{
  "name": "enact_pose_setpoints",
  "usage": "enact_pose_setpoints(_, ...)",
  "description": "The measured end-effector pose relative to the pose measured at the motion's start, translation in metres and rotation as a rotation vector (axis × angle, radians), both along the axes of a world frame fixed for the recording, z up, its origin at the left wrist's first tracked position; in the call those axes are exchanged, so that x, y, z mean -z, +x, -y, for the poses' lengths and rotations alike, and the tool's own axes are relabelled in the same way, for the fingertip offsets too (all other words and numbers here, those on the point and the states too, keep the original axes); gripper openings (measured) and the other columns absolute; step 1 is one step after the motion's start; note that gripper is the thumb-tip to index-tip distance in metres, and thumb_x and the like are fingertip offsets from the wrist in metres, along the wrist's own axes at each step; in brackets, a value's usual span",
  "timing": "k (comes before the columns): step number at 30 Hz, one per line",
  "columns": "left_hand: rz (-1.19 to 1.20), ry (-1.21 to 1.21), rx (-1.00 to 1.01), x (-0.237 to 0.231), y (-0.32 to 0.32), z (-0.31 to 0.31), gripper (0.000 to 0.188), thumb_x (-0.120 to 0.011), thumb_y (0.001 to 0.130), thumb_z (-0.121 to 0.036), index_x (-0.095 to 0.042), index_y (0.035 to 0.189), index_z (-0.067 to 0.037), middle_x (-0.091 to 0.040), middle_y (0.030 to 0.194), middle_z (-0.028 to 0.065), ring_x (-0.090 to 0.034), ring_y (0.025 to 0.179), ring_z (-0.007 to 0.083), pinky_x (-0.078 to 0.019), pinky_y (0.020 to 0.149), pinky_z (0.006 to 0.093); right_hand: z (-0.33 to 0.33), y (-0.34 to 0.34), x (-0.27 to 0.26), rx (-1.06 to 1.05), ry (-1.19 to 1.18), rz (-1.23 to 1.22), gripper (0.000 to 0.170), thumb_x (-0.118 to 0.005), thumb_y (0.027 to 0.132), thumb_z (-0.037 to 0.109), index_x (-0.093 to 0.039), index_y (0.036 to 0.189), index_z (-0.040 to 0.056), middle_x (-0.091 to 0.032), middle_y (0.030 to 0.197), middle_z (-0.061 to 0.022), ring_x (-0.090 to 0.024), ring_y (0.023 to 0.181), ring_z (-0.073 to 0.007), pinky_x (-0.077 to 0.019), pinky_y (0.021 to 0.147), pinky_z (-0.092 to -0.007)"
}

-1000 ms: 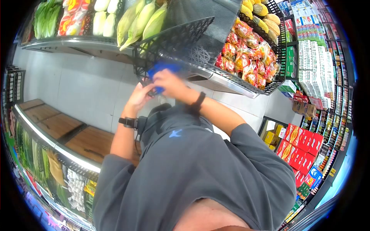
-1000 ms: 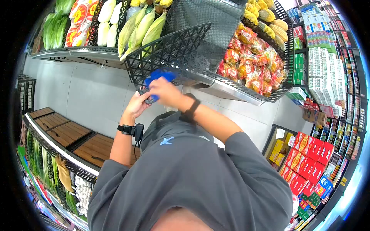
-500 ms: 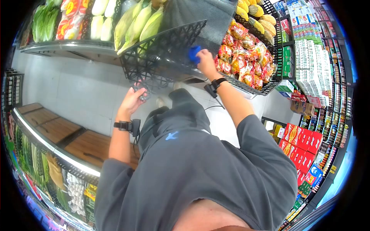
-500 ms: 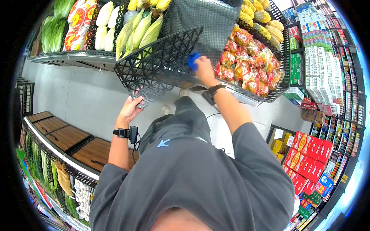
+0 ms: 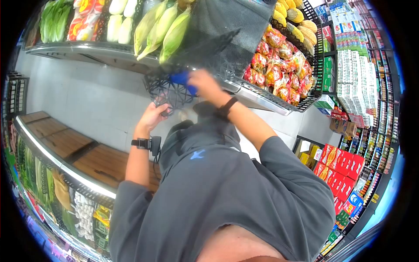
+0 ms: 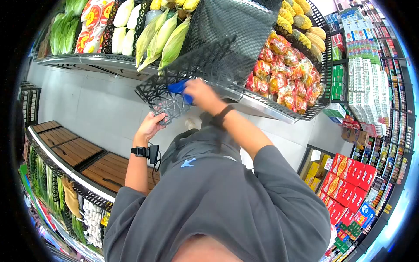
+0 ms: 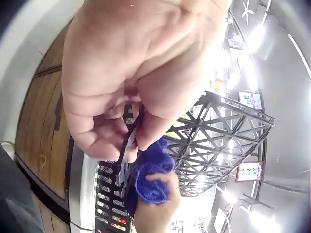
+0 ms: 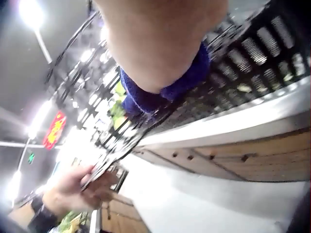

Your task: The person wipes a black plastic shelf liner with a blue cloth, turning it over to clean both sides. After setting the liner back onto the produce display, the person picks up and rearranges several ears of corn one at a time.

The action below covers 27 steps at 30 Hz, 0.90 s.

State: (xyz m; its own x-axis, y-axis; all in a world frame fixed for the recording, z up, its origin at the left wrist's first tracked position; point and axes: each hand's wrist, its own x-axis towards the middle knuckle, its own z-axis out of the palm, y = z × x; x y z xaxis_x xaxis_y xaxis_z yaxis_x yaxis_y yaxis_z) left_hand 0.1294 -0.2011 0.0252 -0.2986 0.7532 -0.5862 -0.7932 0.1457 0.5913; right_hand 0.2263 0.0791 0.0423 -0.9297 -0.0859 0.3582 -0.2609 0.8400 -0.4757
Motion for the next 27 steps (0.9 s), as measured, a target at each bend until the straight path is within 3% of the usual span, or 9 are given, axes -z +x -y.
enact_pose_setpoints(2, 0.022, 0.011, -0.007, 0.002, 0.002, 0.001, 0.009, -0.065, 0.097, -0.014, -0.062, 0.105, -0.011, -0.065, 0.093, -0.0028, -0.062, 0.082, 0.0089, -0.0548, 0.072, 0.0298, -0.053, 0.007, 0.033, 0.333, 0.016, -0.021, 0.03, -0.066, 0.066, -0.004, -0.068, 0.093, 0.0083, -0.064, 0.107, -0.0131, -0.058, 0.101, -0.0356, -0.0483, 0.09, -0.0427)
enact_pose_setpoints(5, 0.023, -0.026, -0.047, 0.0, 0.007, 0.001, 0.008, -0.065, 0.098, -0.014, -0.062, 0.104, -0.011, -0.064, 0.091, -0.0033, -0.062, 0.081, 0.0086, -0.0542, 0.072, 0.0302, -0.118, 0.012, 0.046, 0.632, 0.097, 0.253, 0.027, -0.062, 0.075, -0.003, -0.07, 0.098, 0.0094, -0.064, 0.107, -0.0148, -0.06, 0.1, -0.039, -0.0514, 0.089, -0.0475)
enact_pose_setpoints(8, 0.031, -0.02, -0.054, 0.006, 0.006, 0.0, 0.006, -0.064, 0.098, -0.014, -0.062, 0.103, -0.012, -0.064, 0.09, -0.0036, -0.061, 0.08, 0.0081, -0.0534, 0.071, 0.03, -0.126, 0.008, 0.052, 0.738, 0.079, 0.26, 0.026, -0.064, 0.076, -0.001, -0.071, 0.098, 0.01, -0.064, 0.109, -0.0156, -0.06, 0.099, -0.0409, -0.0523, 0.088, -0.049)
enact_pose_setpoints(11, 0.038, -0.047, -0.055, 0.001, 0.005, -0.003, 0.004, -0.063, 0.098, -0.014, -0.062, 0.102, -0.012, -0.064, 0.09, -0.0036, -0.061, 0.079, 0.0077, -0.0528, 0.07, 0.0294, -0.064, -0.004, 0.034, 0.681, 0.035, 0.145, 0.028, -0.067, 0.069, -0.001, -0.071, 0.094, 0.0112, -0.063, 0.107, -0.0146, -0.057, 0.101, -0.0379, -0.0491, 0.087, -0.0447)
enact_pose_setpoints(14, 0.022, -0.061, -0.041, 0.003, 0.005, -0.002, 0.003, -0.062, 0.099, -0.013, -0.062, 0.102, -0.012, -0.064, 0.09, -0.0033, -0.061, 0.079, 0.0079, -0.0524, 0.07, 0.0292, 0.011, -0.01, 0.019, 0.182, -0.008, 0.02, 0.033, -0.07, 0.062, -0.001, -0.07, 0.093, 0.011, -0.063, 0.11, -0.0121, -0.055, 0.101, -0.0349, -0.0461, 0.089, -0.0432)
enact_pose_setpoints(18, 0.008, -0.035, 0.017, 0.01, -0.001, 0.002, 0.004, -0.061, 0.099, -0.011, -0.062, 0.102, -0.012, -0.066, 0.092, -0.0026, -0.062, 0.081, 0.0088, -0.0522, 0.069, 0.0291, 0.089, -0.018, 0.001, -0.226, -0.259, 0.145, 0.029, -0.07, 0.065, -0.002, -0.065, 0.091, 0.0095, -0.06, 0.111, -0.0083, -0.054, 0.106, -0.0325, -0.0466, 0.09, -0.0403)
enact_pose_setpoints(21, 0.047, -0.064, -0.044, 0.011, 0.006, 0.004, 0.008, -0.058, 0.099, -0.009, -0.061, 0.106, -0.011, -0.065, 0.094, -0.0006, -0.061, 0.081, 0.0104, -0.0484, 0.068, 0.0274, 0.089, -0.017, 0.003, -0.253, -0.164, 0.146, 0.03, -0.072, 0.065, 0.0, -0.064, 0.092, 0.0107, -0.059, 0.112, -0.0063, -0.054, 0.105, -0.0317, -0.0489, 0.088, -0.0381)
enact_pose_setpoints(24, 0.084, -0.048, -0.074, 0.015, 0.006, 0.009, 0.01, -0.058, 0.099, -0.007, -0.06, 0.108, -0.01, -0.065, 0.096, 0.0004, -0.061, 0.084, 0.012, -0.0484, 0.069, 0.0286, 0.037, -0.007, 0.004, -0.195, -0.055, 0.131, 0.031, -0.073, 0.066, 0.002, -0.063, 0.093, 0.012, -0.06, 0.11, -0.006, -0.054, 0.104, -0.0317, -0.0495, 0.086, -0.0385)
enact_pose_setpoints(27, 0.127, -0.076, -0.106, 0.016, 0.008, 0.008, 0.01, -0.059, 0.098, -0.007, -0.059, 0.107, -0.01, -0.065, 0.096, 0.0005, -0.062, 0.085, 0.0126, -0.0491, 0.07, 0.0305, -0.033, 0.009, 0.03, 0.196, -0.013, -0.015, 0.033, -0.07, 0.067, -0.003, -0.064, 0.096, 0.0106, -0.06, 0.112, -0.0125, -0.055, 0.104, -0.0357, -0.0473, 0.091, -0.0425)
